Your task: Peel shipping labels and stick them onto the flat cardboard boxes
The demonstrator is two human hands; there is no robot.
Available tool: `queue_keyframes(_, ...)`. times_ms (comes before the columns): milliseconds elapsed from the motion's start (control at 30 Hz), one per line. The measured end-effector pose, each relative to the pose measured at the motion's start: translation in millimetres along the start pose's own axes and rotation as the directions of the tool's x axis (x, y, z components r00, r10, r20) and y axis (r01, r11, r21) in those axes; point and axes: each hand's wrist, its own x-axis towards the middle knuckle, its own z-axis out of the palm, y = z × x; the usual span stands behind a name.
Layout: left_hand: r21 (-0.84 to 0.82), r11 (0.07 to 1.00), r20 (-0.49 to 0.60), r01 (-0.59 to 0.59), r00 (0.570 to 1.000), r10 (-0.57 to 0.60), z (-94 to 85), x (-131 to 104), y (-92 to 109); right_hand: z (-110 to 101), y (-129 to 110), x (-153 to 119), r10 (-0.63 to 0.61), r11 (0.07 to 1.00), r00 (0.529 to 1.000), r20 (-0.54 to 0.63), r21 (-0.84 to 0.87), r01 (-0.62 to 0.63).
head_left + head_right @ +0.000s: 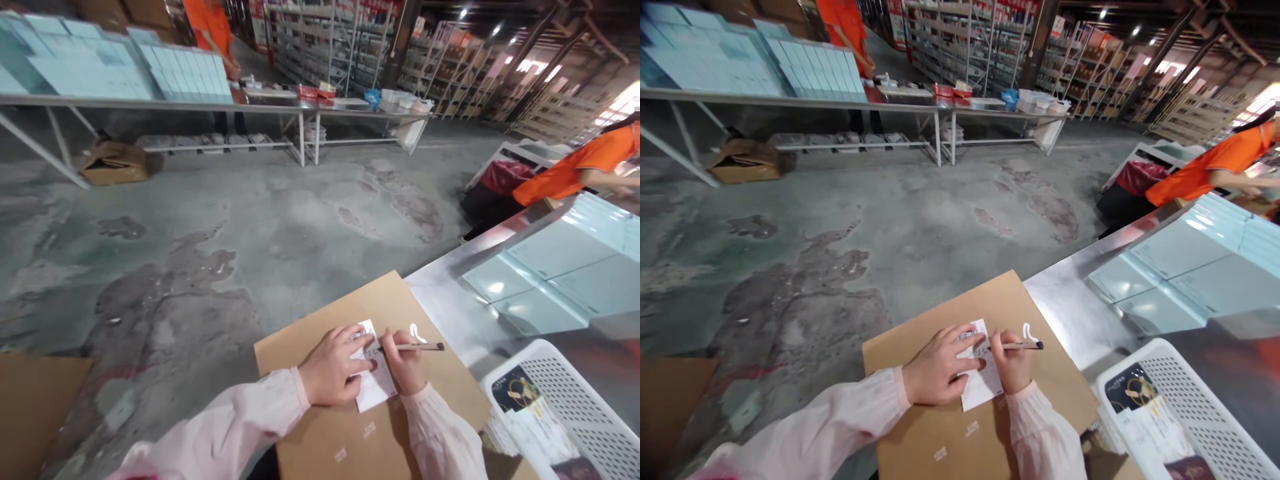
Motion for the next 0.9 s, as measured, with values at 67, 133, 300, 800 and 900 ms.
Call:
queue_keyframes(67, -0.001, 1.000, -0.001, 0.000, 1.000, 0.000, 0.3, 0, 0, 0, 2, 0, -0.011, 1.000, 0.999, 0.034, -0.013, 0.011)
queue_keyframes(133, -0.002, 1.000, 0.000, 0.000, 1.000, 0.000, 0.8, -1, -1, -1, 2, 0, -0.027, 1.000, 0.998, 0.058, -0.005, 0.028)
queue_keyframes(300, 0.002, 1.000, 0.010, 0.006, 1.000, -0.006, 1.2, -1, -2, -3, -8, 4, 0.055, 0.994, 0.998, 0.026, 0.090, -0.057)
queue_keyframes(800, 0.014, 1.000, 0.017, 0.002, 1.000, -0.002, 0.6, 1, -1, -4, -3, 2, 0.187, 0.959, 0.977, 0.102, 0.197, -0.204)
queue_keyframes(900, 0.013, 1.000, 0.034, 0.008, 0.999, -0.008, 1.8, 1, -2, -10, 3, 6, 0.254, 0.914, 0.949, 0.189, 0.272, -0.299)
